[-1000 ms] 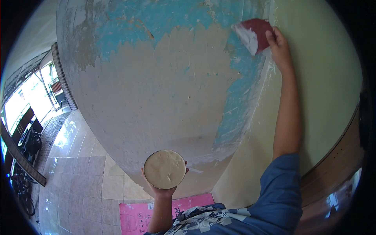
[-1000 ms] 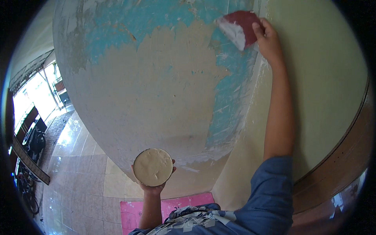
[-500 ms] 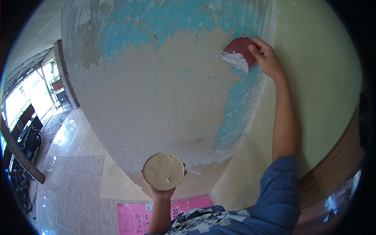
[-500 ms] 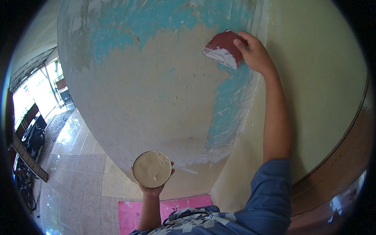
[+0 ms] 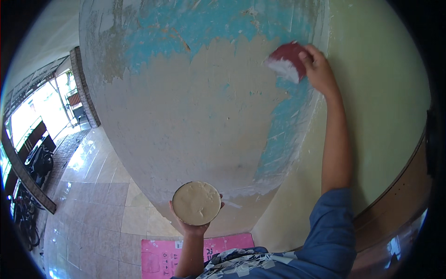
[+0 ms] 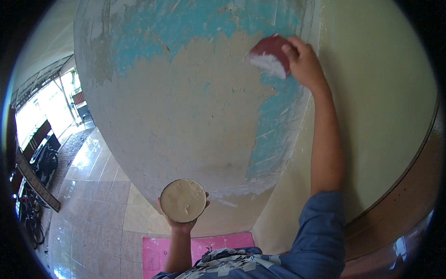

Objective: The person applies wall putty from a container to a wall surface with a putty knife.

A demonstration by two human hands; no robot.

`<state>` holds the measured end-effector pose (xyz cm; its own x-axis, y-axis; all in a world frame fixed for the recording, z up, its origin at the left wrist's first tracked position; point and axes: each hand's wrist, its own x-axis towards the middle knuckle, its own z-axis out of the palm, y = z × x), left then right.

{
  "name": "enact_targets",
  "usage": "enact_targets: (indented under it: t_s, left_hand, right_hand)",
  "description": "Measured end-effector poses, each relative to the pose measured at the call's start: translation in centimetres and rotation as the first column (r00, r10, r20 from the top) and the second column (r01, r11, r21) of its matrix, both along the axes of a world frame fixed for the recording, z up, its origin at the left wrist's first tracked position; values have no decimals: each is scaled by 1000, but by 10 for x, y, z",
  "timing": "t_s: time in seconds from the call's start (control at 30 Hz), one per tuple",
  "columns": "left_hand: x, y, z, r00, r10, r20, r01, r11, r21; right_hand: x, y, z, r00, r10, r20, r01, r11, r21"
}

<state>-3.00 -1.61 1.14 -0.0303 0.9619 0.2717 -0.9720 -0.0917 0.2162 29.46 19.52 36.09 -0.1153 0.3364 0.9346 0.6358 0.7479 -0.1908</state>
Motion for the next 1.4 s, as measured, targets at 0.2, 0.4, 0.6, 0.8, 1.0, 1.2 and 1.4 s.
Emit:
enact_targets:
  t_s: [0.2,0.4,0.6,0.8,1.0,1.2,1.4]
  left_hand:
    - [2,2,-1,1000,9,-23,-8,999,37]
    - [2,4,-6,999,35,-26,-35,999,8]
    - [1,8,-9,999,30,-22,-30,999,26]
    - [2,11,-17,998,52,-31,-53,998,-27]
    - [-2,15,-24,999,18,-49,-18,1000,-1]
    - [-12,17,-32,1000,-17,16,17,999,-38]
    - [-19,23,-40,999,1,53,9,981,-194]
  right_hand:
    - [39,22,9,969,119,-217,-122,992,-4]
    - [20,26,-16,1000,-8,-27,7,999,-42]
    - [44,48,-6,949,217,-230,-231,972,-35]
    - [22,50,-12,997,47,-63,-50,998,-41]
    - [32,51,-43,911,159,-382,-174,985,-5]
    - [-54,-29,-232,438,438,-785,-881,383,-278]
    - [-134,-67,-376,368,77,-927,-919,-120,-375]
